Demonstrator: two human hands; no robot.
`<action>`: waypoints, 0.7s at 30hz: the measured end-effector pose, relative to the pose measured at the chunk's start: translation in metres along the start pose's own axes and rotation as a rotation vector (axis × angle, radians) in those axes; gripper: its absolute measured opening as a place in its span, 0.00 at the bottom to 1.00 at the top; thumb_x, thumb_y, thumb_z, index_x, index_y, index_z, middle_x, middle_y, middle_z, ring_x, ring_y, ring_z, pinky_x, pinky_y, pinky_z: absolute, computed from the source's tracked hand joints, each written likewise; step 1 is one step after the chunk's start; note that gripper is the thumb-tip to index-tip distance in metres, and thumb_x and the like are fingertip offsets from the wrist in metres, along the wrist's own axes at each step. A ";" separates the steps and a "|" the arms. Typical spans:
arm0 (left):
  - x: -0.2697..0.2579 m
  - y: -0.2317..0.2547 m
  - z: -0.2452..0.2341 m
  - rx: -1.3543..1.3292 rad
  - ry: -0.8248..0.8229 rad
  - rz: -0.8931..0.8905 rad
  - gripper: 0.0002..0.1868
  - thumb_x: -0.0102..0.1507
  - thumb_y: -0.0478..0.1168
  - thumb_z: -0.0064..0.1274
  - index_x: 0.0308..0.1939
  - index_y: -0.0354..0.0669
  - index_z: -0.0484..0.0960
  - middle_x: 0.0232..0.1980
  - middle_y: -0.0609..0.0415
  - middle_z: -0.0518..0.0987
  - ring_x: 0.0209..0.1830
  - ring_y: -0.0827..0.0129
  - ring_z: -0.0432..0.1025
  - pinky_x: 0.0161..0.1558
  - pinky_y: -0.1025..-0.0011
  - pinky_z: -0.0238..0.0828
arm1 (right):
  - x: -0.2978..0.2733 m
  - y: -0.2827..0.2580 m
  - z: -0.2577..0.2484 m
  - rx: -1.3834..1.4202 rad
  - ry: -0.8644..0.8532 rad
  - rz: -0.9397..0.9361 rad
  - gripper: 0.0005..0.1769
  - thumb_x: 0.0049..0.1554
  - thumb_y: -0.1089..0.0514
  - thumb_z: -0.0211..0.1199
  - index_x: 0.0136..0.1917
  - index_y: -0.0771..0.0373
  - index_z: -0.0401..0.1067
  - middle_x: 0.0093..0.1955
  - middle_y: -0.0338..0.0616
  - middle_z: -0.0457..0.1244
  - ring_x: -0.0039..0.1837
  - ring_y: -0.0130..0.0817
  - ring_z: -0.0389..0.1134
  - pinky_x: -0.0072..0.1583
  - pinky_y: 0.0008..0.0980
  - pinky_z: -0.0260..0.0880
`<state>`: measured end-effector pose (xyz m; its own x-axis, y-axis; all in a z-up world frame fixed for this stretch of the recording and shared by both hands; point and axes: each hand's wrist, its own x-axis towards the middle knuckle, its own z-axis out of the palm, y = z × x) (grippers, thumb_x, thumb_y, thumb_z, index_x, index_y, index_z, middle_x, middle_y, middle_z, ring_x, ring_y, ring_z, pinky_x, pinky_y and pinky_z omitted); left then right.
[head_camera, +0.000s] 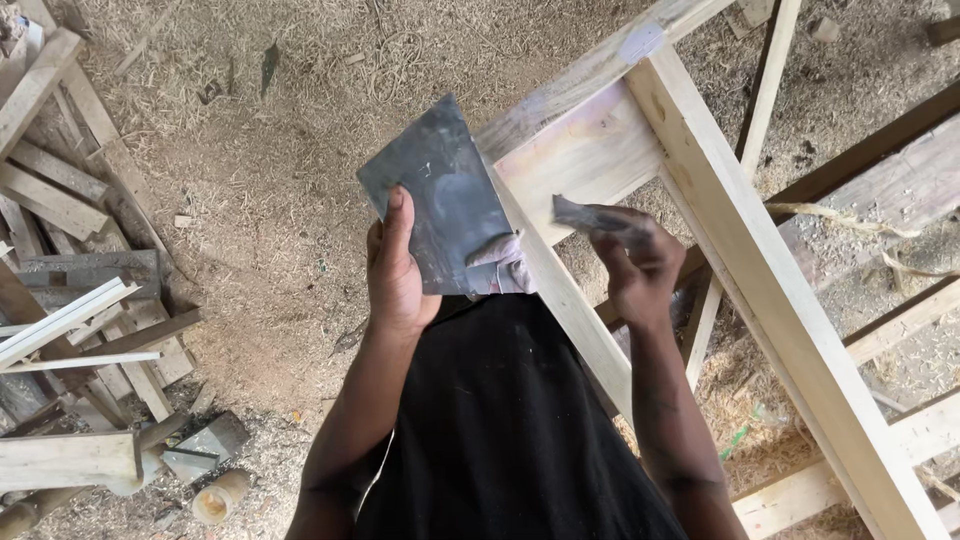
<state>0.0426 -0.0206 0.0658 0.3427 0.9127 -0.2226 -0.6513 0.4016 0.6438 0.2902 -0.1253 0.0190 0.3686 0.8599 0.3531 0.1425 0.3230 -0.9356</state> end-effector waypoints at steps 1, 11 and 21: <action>0.002 0.000 -0.001 0.032 -0.016 -0.023 0.24 0.73 0.53 0.52 0.62 0.36 0.74 0.58 0.53 0.80 0.59 0.68 0.76 0.64 0.63 0.74 | -0.006 0.000 0.001 0.083 0.013 0.153 0.07 0.62 0.72 0.61 0.46 0.63 0.76 0.51 0.49 0.72 0.51 0.31 0.75 0.53 0.30 0.81; 0.022 0.013 0.000 0.026 0.088 -0.082 0.26 0.68 0.54 0.56 0.61 0.39 0.76 0.57 0.55 0.81 0.56 0.67 0.77 0.62 0.62 0.75 | 0.012 0.002 -0.016 0.186 -0.140 0.300 0.11 0.62 0.73 0.58 0.53 0.64 0.77 0.53 0.48 0.72 0.55 0.34 0.76 0.60 0.34 0.81; 0.021 0.006 -0.016 0.119 0.191 -0.104 0.30 0.68 0.56 0.54 0.65 0.39 0.72 0.60 0.54 0.78 0.60 0.67 0.75 0.64 0.63 0.73 | -0.019 0.049 -0.086 -1.041 -0.006 0.077 0.18 0.60 0.71 0.61 0.59 0.57 0.80 0.60 0.49 0.72 0.53 0.38 0.75 0.51 0.31 0.76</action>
<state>0.0352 0.0025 0.0537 0.2618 0.8692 -0.4195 -0.5314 0.4927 0.6891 0.3694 -0.1602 -0.0332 0.4063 0.8665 0.2900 0.8411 -0.2307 -0.4893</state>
